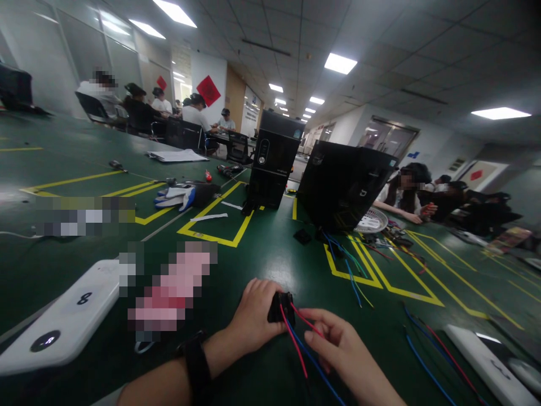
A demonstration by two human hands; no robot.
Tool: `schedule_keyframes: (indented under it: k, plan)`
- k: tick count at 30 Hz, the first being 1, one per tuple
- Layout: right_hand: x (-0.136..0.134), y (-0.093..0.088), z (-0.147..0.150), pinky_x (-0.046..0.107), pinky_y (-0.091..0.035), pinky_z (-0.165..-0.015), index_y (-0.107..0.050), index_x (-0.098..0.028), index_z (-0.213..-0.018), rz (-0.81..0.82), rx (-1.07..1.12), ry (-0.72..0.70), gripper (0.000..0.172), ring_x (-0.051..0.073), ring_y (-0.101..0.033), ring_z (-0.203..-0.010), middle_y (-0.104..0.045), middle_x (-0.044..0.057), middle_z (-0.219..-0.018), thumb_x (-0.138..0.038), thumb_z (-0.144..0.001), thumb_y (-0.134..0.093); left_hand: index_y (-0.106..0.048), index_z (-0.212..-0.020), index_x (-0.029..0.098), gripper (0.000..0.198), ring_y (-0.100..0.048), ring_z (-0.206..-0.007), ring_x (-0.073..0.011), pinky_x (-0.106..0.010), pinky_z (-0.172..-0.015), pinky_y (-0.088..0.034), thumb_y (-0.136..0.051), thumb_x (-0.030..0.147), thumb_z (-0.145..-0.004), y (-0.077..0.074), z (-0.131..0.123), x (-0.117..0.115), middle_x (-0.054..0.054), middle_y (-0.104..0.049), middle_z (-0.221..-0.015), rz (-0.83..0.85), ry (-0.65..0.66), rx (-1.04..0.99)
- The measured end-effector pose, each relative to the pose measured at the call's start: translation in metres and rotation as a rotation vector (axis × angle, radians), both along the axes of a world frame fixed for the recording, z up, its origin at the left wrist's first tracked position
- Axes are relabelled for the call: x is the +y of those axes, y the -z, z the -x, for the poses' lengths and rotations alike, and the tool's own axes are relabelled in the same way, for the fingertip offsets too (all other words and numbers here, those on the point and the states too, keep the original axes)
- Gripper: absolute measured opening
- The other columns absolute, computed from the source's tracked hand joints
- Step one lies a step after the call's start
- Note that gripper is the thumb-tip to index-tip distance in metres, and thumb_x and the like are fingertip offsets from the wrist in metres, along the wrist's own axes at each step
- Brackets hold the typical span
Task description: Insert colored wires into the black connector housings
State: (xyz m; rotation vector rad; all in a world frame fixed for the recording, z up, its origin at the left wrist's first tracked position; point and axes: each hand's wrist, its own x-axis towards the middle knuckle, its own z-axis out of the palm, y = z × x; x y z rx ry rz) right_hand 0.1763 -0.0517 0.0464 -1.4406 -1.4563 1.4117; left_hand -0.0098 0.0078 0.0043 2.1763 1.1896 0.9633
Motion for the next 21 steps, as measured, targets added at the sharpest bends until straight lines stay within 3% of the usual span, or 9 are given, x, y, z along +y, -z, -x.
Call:
schedule_keyframes:
  k: [5,9,15,19,21]
  plan:
    - [-0.004,0.009,0.008,0.021,-0.033,-0.049,-0.068,-0.015,-0.097,-0.04,-0.013,0.077,0.042,0.01,-0.046,-0.053,-0.056,-0.001,-0.064,-0.052,-0.078,-0.06,-0.054,-0.093,0.023,0.04,-0.052,-0.089,-0.0244,-0.04,-0.087,-0.035,-0.075,0.039,-0.063,0.001,0.0,0.0,-0.001,-0.058,-0.093,-0.014,0.012,0.012]
    - [-0.004,0.014,0.009,0.022,-0.039,-0.057,-0.07,-0.014,-0.093,-0.147,-0.087,0.04,0.039,0.012,-0.051,-0.062,-0.061,0.003,-0.071,-0.049,-0.081,-0.057,-0.054,-0.094,0.023,0.04,-0.052,-0.09,-0.0246,-0.04,-0.088,-0.035,-0.073,0.044,-0.066,0.002,0.0,0.001,-0.002,-0.058,-0.094,-0.003,0.013,0.022]
    - [-0.001,0.013,0.002,0.018,-0.026,-0.037,-0.066,-0.014,-0.097,-0.003,-0.059,-0.021,0.042,0.006,-0.035,-0.037,-0.042,-0.007,-0.047,-0.051,-0.081,-0.055,-0.054,-0.095,0.022,0.041,-0.052,-0.091,-0.0247,-0.042,-0.09,-0.033,-0.073,0.044,-0.066,0.001,0.001,0.001,-0.001,-0.058,-0.094,0.016,0.019,0.009]
    - [0.001,0.006,-0.002,0.017,-0.027,-0.035,-0.058,-0.015,-0.113,-0.139,-0.153,0.117,0.045,0.006,-0.034,-0.037,-0.04,-0.009,-0.052,-0.046,-0.08,-0.056,-0.053,-0.096,0.022,0.039,-0.052,-0.091,-0.025,-0.042,-0.089,-0.033,-0.073,0.041,-0.067,0.001,0.002,0.001,-0.001,-0.058,-0.094,0.034,0.018,0.008]
    - [0.001,0.004,-0.004,0.017,-0.026,-0.035,-0.063,-0.014,-0.104,-0.154,-0.237,0.117,0.04,0.006,-0.035,-0.038,-0.04,-0.008,-0.053,-0.045,-0.08,-0.057,-0.053,-0.096,0.022,0.039,-0.051,-0.091,-0.0251,-0.042,-0.089,-0.033,-0.073,0.04,-0.067,0.001,0.002,0.001,-0.002,-0.057,-0.094,0.032,0.022,0.01]
